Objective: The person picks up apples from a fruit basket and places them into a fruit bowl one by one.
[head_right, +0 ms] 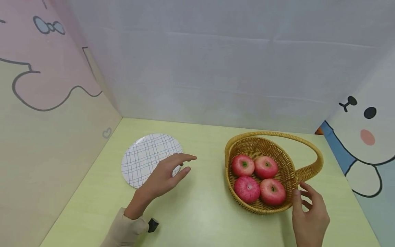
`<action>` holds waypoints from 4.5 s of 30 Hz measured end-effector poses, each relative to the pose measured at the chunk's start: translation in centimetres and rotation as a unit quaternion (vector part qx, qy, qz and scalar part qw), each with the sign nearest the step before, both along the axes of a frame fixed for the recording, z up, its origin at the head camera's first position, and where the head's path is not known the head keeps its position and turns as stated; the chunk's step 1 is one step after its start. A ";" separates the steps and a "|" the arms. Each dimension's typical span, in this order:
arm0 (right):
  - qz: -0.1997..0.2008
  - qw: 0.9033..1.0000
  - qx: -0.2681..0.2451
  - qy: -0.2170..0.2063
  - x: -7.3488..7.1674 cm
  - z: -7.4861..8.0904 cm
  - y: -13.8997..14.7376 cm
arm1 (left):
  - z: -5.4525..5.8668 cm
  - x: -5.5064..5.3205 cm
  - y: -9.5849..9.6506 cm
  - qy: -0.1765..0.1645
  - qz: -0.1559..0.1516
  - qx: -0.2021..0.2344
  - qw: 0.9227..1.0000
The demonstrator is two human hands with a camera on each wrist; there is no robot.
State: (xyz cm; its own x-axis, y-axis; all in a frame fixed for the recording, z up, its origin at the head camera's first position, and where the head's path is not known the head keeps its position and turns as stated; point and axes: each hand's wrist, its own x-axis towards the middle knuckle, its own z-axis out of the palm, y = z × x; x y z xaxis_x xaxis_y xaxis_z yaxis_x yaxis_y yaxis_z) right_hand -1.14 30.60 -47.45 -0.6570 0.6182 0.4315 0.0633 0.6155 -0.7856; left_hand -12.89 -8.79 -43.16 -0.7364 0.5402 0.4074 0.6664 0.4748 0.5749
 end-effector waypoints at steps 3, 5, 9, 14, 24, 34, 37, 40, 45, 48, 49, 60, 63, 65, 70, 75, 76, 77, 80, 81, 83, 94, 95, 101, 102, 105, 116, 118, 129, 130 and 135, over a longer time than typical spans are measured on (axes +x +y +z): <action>-0.008 0.999 -0.023 -0.029 0.2 -0.1 0.0 | 0.1 0.1 0.7 -0.004 -0.016 0.007 1.000; -0.009 0.998 -0.042 -0.044 0.3 -0.3 0.0 | 0.1 0.1 1.2 -0.006 -0.029 0.012 0.999; -0.011 0.995 -0.074 -0.069 0.4 -0.9 0.1 | 0.2 0.2 2.3 -0.012 -0.049 0.009 0.999; -0.010 0.991 -0.107 -0.079 0.3 -1.4 0.4 | 0.4 0.2 3.7 -0.016 -0.073 -0.007 0.997; -0.011 0.965 -0.139 -0.223 -0.2 -0.3 1.7 | 1.1 0.0 6.7 -0.019 -0.116 -0.043 0.992; 0.047 0.938 -0.231 -0.255 -0.7 -0.4 2.2 | 1.5 0.0 8.8 -0.043 -0.126 -0.086 0.987; 0.055 0.933 -0.252 -0.249 -0.7 -0.5 2.3 | 1.5 -0.1 9.4 -0.064 -0.120 -0.101 0.985; 0.056 0.932 -0.257 -0.249 -0.7 -0.6 2.3 | 1.5 -0.3 10.0 -0.079 -0.120 -0.116 0.983; 0.058 0.933 -0.261 -0.241 -0.5 -0.7 2.3 | 1.6 -0.6 11.1 -0.074 -0.138 -0.121 0.980; 0.061 0.932 -0.270 -0.232 -0.5 -0.8 2.4 | 1.5 -0.9 11.7 -0.077 -0.149 -0.120 0.978; 0.060 0.931 -0.278 -0.227 -0.5 -0.8 2.4 | 1.4 -1.0 11.9 -0.081 -0.151 -0.122 0.978; 0.055 0.934 -0.268 -0.230 -0.5 -0.6 2.1 | 0.3 -1.8 13.7 -0.102 -0.182 -0.173 0.963; 0.055 0.936 -0.263 -0.227 -0.4 -0.7 2.0 | 0.3 -1.9 14.2 -0.091 -0.187 -0.200 0.957; 0.056 0.937 -0.260 -0.225 -0.3 -0.7 2.0 | 0.4 -1.8 14.4 -0.083 -0.191 -0.213 0.955; 0.054 0.938 -0.253 -0.232 -0.4 -0.5 1.9 | 0.9 -1.7 15.1 -0.077 -0.202 -0.234 0.948; 0.047 0.939 -0.242 -0.241 -0.5 -0.4 1.8 | 1.2 -1.9 15.9 -0.084 -0.208 -0.254 0.941; 0.047 0.938 -0.249 -0.238 -0.5 -0.4 1.8 | 1.3 -1.9 16.1 -0.085 -0.209 -0.257 0.940; 0.047 0.937 -0.249 -0.239 -0.5 -0.4 1.7 | 1.3 -1.9 16.2 -0.085 -0.208 -0.263 0.938; 0.047 0.936 -0.251 -0.243 -0.5 -0.4 1.6 | 1.4 -1.8 16.5 -0.088 -0.206 -0.275 0.935; 0.048 0.935 -0.251 -0.245 -0.5 -0.4 1.6 | 1.5 -1.8 16.6 -0.087 -0.205 -0.278 0.935; 0.047 0.936 -0.246 -0.247 -0.5 -0.5 1.6 | 1.5 -1.7 16.7 -0.082 -0.204 -0.282 0.934; 0.048 0.932 -0.282 -0.221 0.0 -0.7 2.2 | 0.8 -1.8 17.4 -0.071 -0.217 -0.285 0.931; 0.046 0.933 -0.276 -0.227 0.0 -0.7 2.3 | 0.7 -1.8 17.4 -0.073 -0.218 -0.286 0.930; 0.042 0.932 -0.287 -0.217 -0.1 -0.8 2.4 | 0.6 -1.8 17.9 -0.076 -0.225 -0.298 0.925; 0.043 0.931 -0.296 -0.209 -0.1 -0.8 2.4 | 0.5 -1.8 18.0 -0.074 -0.226 -0.299 0.924; 0.045 0.928 -0.317 -0.192 0.0 -0.9 2.4 | 0.3 -1.8 18.3 -0.069 -0.227 -0.309 0.921; 0.042 0.931 -0.298 -0.206 -0.4 -1.0 2.2 | -0.1 -1.6 18.9 -0.080 -0.210 -0.340 0.913; 0.045 0.932 -0.294 -0.206 -0.5 -1.1 2.1 | -0.1 -1.7 18.9 -0.078 -0.213 -0.340 0.913; 0.049 0.931 -0.322 -0.167 -0.5 -1.2 2.3 | -0.4 -2.3 19.3 -0.100 -0.227 -0.330 0.911; 0.049 0.930 -0.324 -0.166 -0.5 -1.2 2.3 | -0.4 -2.3 19.3 -0.100 -0.228 -0.330 0.911; 0.046 0.929 -0.330 -0.163 -0.4 -1.1 2.3 | -0.8 -2.5 19.4 -0.100 -0.225 -0.331 0.911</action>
State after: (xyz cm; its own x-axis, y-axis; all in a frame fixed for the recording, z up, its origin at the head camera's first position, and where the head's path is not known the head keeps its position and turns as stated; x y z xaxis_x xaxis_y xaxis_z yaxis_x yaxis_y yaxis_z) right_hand -1.51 32.90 -48.60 -0.7495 0.6121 -0.2523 0.3350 0.0219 -0.9419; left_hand -15.35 10.59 -43.94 -0.4037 0.8841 -0.2353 0.7925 0.4665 0.3928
